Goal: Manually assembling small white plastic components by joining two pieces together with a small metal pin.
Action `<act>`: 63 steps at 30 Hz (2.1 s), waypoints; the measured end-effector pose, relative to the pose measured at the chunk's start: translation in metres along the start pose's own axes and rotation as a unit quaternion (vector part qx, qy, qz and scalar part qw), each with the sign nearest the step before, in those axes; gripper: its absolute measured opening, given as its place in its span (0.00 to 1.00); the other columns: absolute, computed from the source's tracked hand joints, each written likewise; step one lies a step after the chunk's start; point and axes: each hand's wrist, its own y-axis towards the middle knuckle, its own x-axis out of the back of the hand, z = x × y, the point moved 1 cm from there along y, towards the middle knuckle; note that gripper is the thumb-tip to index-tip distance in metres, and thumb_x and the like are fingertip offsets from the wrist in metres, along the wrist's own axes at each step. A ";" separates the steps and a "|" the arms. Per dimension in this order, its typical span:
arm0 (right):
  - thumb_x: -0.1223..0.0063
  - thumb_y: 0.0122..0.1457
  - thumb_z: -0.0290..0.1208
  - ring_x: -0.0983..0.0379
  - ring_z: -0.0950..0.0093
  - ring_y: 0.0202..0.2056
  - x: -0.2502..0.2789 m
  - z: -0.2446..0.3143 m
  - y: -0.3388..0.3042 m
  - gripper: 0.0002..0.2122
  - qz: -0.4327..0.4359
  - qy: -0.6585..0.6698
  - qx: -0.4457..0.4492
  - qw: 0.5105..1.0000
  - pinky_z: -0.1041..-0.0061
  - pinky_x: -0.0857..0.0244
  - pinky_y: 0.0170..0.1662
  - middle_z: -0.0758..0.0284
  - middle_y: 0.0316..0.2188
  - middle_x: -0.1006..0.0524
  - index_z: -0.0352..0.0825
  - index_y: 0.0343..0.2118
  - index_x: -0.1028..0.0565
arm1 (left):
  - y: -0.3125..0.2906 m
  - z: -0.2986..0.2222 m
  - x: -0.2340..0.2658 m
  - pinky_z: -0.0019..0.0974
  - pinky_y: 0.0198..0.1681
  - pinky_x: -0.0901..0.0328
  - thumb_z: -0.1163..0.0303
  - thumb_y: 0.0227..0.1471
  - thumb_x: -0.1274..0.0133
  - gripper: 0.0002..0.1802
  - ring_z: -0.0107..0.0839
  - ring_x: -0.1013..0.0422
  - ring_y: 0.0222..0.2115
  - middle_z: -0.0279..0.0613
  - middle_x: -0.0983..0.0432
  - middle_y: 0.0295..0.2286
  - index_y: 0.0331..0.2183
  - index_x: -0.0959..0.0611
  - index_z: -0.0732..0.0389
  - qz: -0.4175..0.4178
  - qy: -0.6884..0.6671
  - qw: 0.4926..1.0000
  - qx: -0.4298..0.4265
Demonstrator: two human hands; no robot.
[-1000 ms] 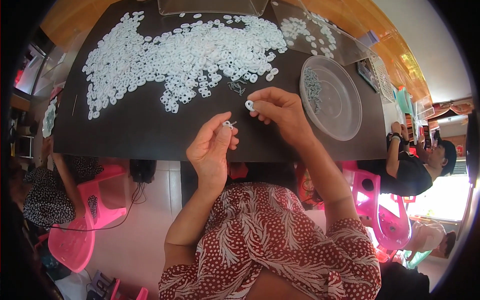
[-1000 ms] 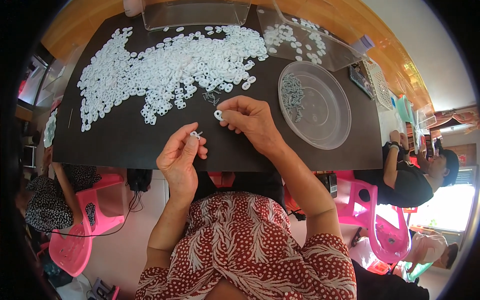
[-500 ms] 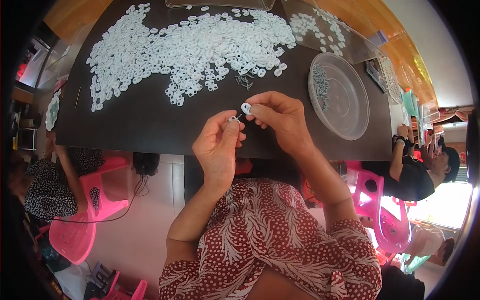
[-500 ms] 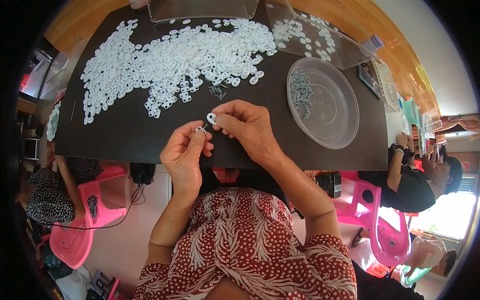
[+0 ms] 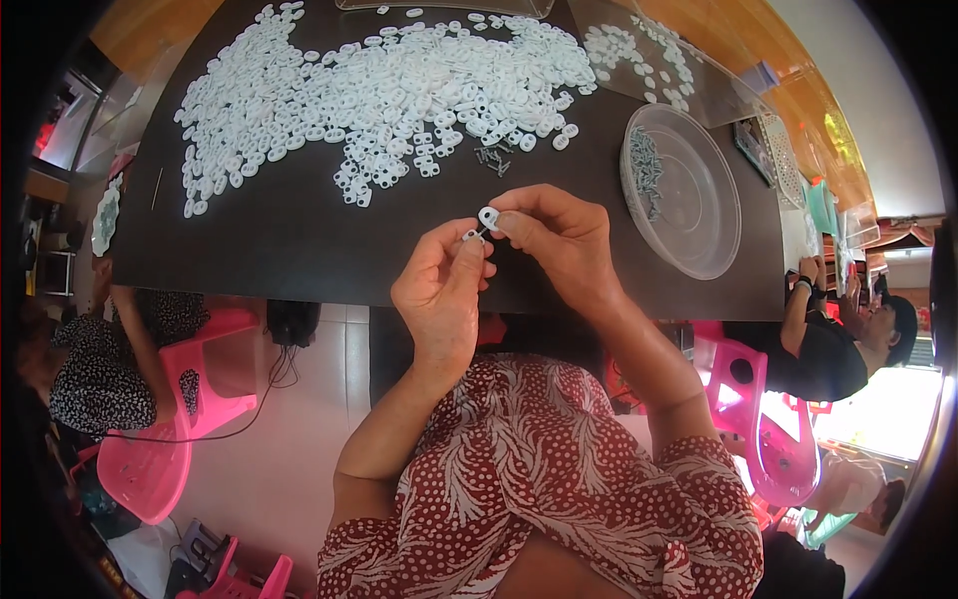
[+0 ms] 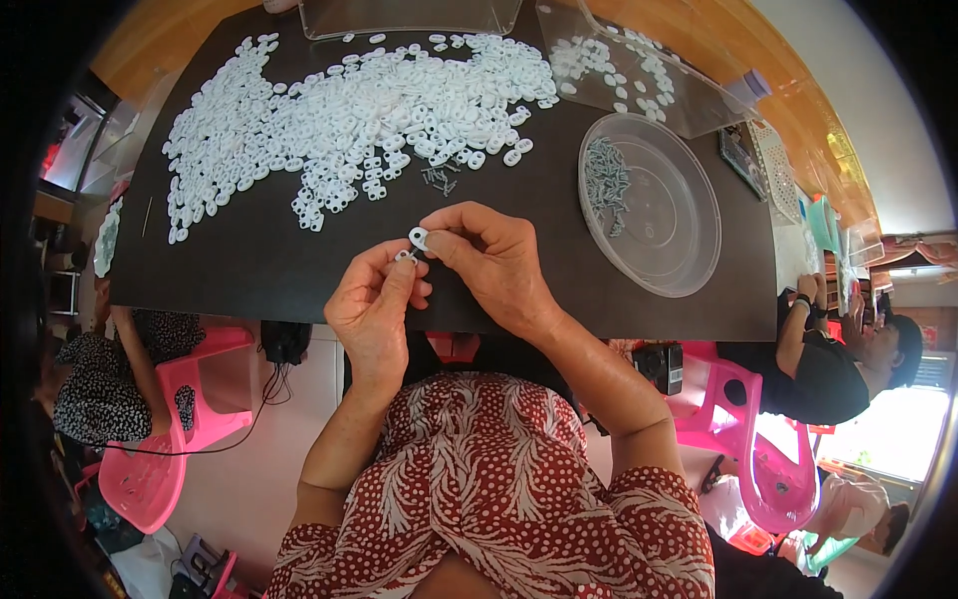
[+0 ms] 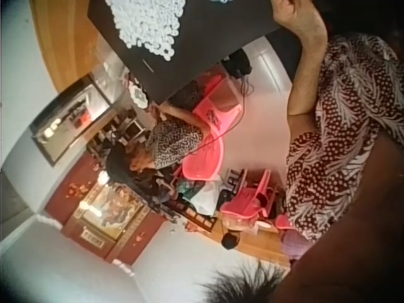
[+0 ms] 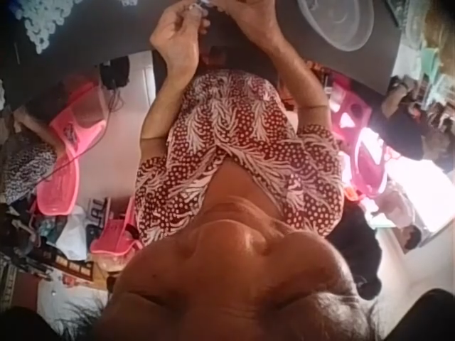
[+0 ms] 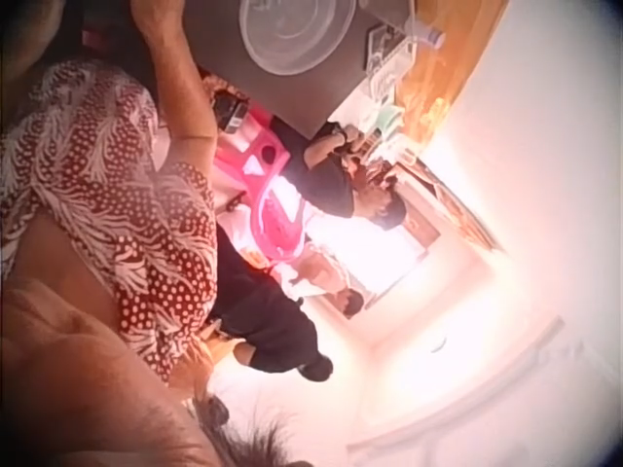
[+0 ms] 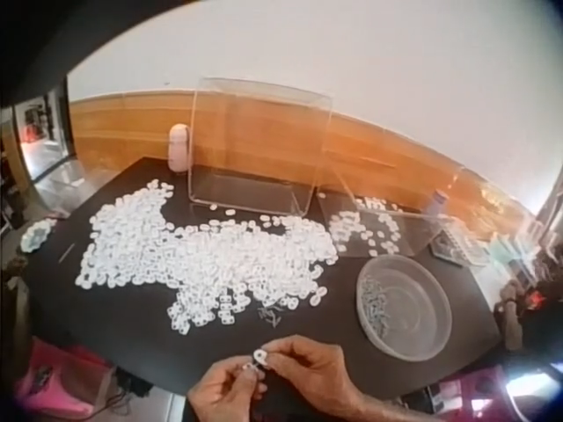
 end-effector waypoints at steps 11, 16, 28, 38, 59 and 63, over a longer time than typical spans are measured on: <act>0.50 0.55 0.21 0.31 0.87 0.30 -0.008 0.000 -0.003 0.04 0.006 -0.016 0.030 0.999 0.85 0.35 0.33 0.71 0.27 0.25 0.28 0.33 0.26 | 0.000 -0.002 0.000 0.22 0.25 0.34 0.79 0.53 0.51 0.10 0.21 0.31 0.22 0.40 0.25 0.26 0.39 0.24 0.70 0.002 0.000 0.999 -0.034; 0.49 0.55 0.21 0.31 0.84 0.29 -0.008 -0.002 -0.004 0.04 -0.009 -0.077 0.065 0.995 0.83 0.35 0.31 0.69 0.26 0.26 0.28 0.33 0.25 | 0.000 -0.001 -0.002 0.22 0.26 0.36 0.78 0.54 0.52 0.13 0.20 0.32 0.23 0.37 0.27 0.26 0.43 0.25 0.69 0.016 -0.038 0.999 -0.033; 0.44 0.46 0.19 0.31 0.73 0.26 -0.010 0.003 -0.012 0.09 -0.015 -0.172 0.131 0.976 0.76 0.36 0.28 0.65 0.26 0.29 0.31 0.33 0.25 | 0.004 -0.004 -0.004 0.23 0.27 0.36 0.78 0.54 0.52 0.11 0.20 0.32 0.24 0.36 0.27 0.26 0.41 0.24 0.70 0.017 -0.057 0.998 -0.019; 0.42 0.43 0.18 0.30 0.70 0.28 -0.003 -0.003 -0.014 0.12 -0.046 -0.208 0.206 0.955 0.75 0.35 0.29 0.63 0.28 0.27 0.30 0.34 0.25 | 0.002 -0.005 -0.011 0.22 0.32 0.35 0.79 0.53 0.51 0.11 0.20 0.32 0.27 0.36 0.26 0.28 0.41 0.23 0.71 0.010 -0.043 0.999 -0.004; 0.43 0.42 0.16 0.30 0.72 0.26 -0.016 0.003 -0.023 0.13 -0.061 -0.194 0.231 0.951 0.77 0.35 0.28 0.64 0.25 0.27 0.29 0.34 0.26 | -0.001 -0.005 0.006 0.22 0.35 0.36 0.78 0.52 0.48 0.12 0.19 0.34 0.29 0.34 0.29 0.30 0.41 0.21 0.69 0.058 0.016 0.995 -0.079; 0.43 0.42 0.15 0.31 0.72 0.26 -0.019 0.000 -0.023 0.13 -0.064 -0.196 0.241 0.948 0.76 0.35 0.28 0.64 0.26 0.26 0.29 0.34 0.26 | -0.002 0.000 0.009 0.22 0.36 0.37 0.77 0.53 0.49 0.12 0.20 0.33 0.31 0.34 0.29 0.30 0.41 0.22 0.69 0.060 0.038 0.990 -0.125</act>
